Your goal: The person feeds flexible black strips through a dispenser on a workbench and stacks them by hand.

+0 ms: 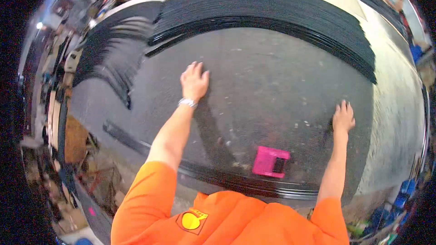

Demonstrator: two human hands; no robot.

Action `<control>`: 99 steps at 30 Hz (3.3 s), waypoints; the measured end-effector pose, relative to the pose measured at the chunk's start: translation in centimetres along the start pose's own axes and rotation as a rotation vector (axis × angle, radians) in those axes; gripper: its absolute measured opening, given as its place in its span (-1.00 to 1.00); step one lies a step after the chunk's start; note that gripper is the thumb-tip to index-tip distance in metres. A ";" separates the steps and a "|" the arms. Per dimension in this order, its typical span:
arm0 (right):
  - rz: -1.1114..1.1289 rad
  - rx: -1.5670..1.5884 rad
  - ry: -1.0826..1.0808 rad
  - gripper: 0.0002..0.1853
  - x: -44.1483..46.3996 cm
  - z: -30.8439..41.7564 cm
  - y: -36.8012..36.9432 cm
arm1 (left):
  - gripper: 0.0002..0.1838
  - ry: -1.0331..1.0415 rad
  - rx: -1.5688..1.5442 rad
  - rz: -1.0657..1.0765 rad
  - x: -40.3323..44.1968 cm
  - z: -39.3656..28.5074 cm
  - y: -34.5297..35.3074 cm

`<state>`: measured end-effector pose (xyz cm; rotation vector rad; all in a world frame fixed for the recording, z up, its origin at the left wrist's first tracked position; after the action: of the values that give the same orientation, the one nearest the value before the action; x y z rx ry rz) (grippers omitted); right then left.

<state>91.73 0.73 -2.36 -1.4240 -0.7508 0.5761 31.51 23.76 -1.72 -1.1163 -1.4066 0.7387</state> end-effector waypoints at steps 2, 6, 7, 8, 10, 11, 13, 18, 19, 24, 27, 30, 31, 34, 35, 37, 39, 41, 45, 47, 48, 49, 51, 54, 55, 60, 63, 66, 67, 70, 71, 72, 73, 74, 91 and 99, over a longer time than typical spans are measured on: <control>0.018 -0.001 -0.020 -0.51 -4.5 0.8 -0.6 | -0.44 -0.028 -0.034 -0.004 -0.1 0.5 0.4; 0.076 0.006 0.007 -0.51 -12.0 1.6 -2.0 | -0.43 -0.036 -0.071 -0.013 0.0 0.9 0.7; 0.078 0.015 0.000 -0.51 -13.6 1.7 -2.0 | -0.42 -0.037 -0.071 0.021 -0.1 0.9 1.0; 0.080 0.024 -0.005 -0.50 -15.0 1.8 -2.2 | -0.41 -0.035 -0.085 0.031 -0.1 1.0 1.0; 0.099 0.029 0.008 -0.49 -18.4 2.6 -2.4 | -0.41 -0.026 -0.120 0.028 -0.1 1.1 1.0; 0.114 0.022 0.019 -0.49 -19.8 3.0 -2.5 | -0.42 0.012 -0.121 -0.029 0.0 1.2 0.7; 0.148 0.013 0.033 -0.46 -21.6 3.7 -2.2 | -0.44 0.040 -0.220 0.146 1.4 2.6 -0.3; 0.189 -0.011 0.049 -0.45 -23.2 3.6 -0.9 | -0.48 0.093 -0.005 -0.098 8.4 13.3 -3.5; 0.214 -0.026 0.059 -0.45 -22.9 3.2 -0.5 | -0.43 0.021 0.060 -0.097 10.2 16.7 -2.5; 0.262 -0.048 0.073 -0.43 -22.4 2.3 0.5 | -0.42 -0.060 0.233 0.125 15.6 25.5 -2.2; 0.294 -0.061 0.126 -0.42 -22.6 2.6 0.4 | -0.50 -0.023 0.240 0.212 17.9 27.1 -0.8; 0.326 -0.075 0.168 -0.41 -22.7 2.9 0.2 | -0.65 0.062 0.244 0.249 19.8 27.1 -0.2; 0.347 -0.105 0.186 -0.41 -22.7 3.3 0.0 | -0.66 0.077 0.244 0.251 20.2 26.8 -0.7; 0.374 -0.037 0.252 -0.40 -23.0 4.4 -1.2 | -0.68 0.087 0.238 0.227 21.4 26.6 -1.0; 0.362 -0.039 0.245 -0.41 -22.9 4.9 -1.5 | -0.71 0.098 0.243 0.186 21.6 26.6 -1.0; 0.343 -0.047 0.242 -0.42 -23.1 5.0 -1.7 | -0.64 0.100 0.263 0.139 21.6 26.5 -1.2; 0.346 -0.035 0.260 -0.42 -23.2 5.3 -2.0 | -0.56 0.133 0.233 0.055 20.0 25.0 -2.2; 0.324 -0.013 0.259 -0.42 -23.3 5.9 -2.6 | -0.49 0.239 0.155 0.018 15.8 21.6 -5.3; 0.291 -0.010 0.281 -0.43 -23.6 7.9 -5.1 | -0.43 0.365 0.087 0.251 3.5 17.6 -6.4; 0.041 -0.135 -0.096 -0.51 -23.1 6.8 -2.0 | -0.40 0.407 0.015 0.387 -2.9 16.8 -6.8; 0.110 0.093 0.175 -0.49 -23.7 8.0 -5.4 | -0.39 0.447 -0.040 0.350 -5.5 17.3 -6.5; 0.203 0.100 0.288 -0.49 -24.2 9.7 -8.4 | -0.39 0.496 -0.012 0.314 -7.8 17.1 -7.4; 0.064 0.092 0.214 -0.50 -24.1 7.3 -3.8 | -0.40 0.490 0.039 0.347 -11.5 16.7 -8.2; 0.233 0.094 0.261 -0.48 -24.6 7.9 -5.5 | -0.45 0.430 0.051 0.419 -16.0 14.3 -10.2; 0.225 0.113 0.258 -0.48 -24.6 7.5 -5.3 | -0.46 0.448 0.015 0.445 -17.2 12.5 -10.9; 0.214 0.199 0.086 -0.46 -25.2 6.3 -5.7 | -0.46 0.679 -0.342 0.431 -26.1 0.2 -15.3; -0.017 0.238 -0.086 -0.43 -28.5 6.7 -8.0 | -0.35 0.755 -0.356 0.475 -32.8 -8.1 -16.6; -0.230 0.438 -0.253 -0.38 -36.0 6.4 -9.8 | -0.34 0.759 -0.080 0.359 -37.3 -12.6 -15.9; -0.239 0.504 -0.307 -0.34 -38.7 5.6 -10.1 | -0.34 0.735 -0.062 0.359 -37.7 -13.0 -15.3; -0.128 0.413 -0.351 -0.32 -42.2 0.0 -8.4 | -0.36 0.722 -0.028 0.375 -37.5 -13.0 -15.7; -0.086 0.378 -0.306 -0.33 -42.0 -2.8 -8.4 | -0.35 0.723 -0.031 0.372 -37.5 -12.7 -15.3; -0.048 0.338 -0.264 -0.35 -41.0 -5.7 -8.4 | -0.34 0.722 -0.039 0.365 -37.4 -12.8 -15.1; -0.067 0.275 -0.198 -0.37 -39.8 -8.8 -7.9 | -0.34 0.715 -0.040 0.366 -37.4 -12.8 -15.1; -0.084 0.211 -0.128 -0.39 -38.6 -11.7 -7.4 | -0.34 0.711 -0.033 0.366 -37.4 -12.8 -15.1; -0.102 0.220 -0.246 -0.68 -35.8 -4.4 -9.3 | -0.46 0.529 -0.252 0.351 -35.0 -12.3 -15.6; -0.012 0.225 -0.366 -0.86 -34.5 -4.6 -11.2 | -0.74 0.529 -0.295 0.394 -32.5 -12.9 -17.1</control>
<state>71.83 -29.05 4.84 -1.1177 -0.9487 0.8978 37.52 -14.28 3.74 -1.7057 -0.8672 0.4571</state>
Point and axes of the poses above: each hand's wrist, its own x-axis towards the middle knuckle, its own y-axis out of the palm, z = x × y, the point moved 7 cm from there along x, towards the middle knuckle, and after that the axes turned 4 degrees about x, right-handed, at the moved point
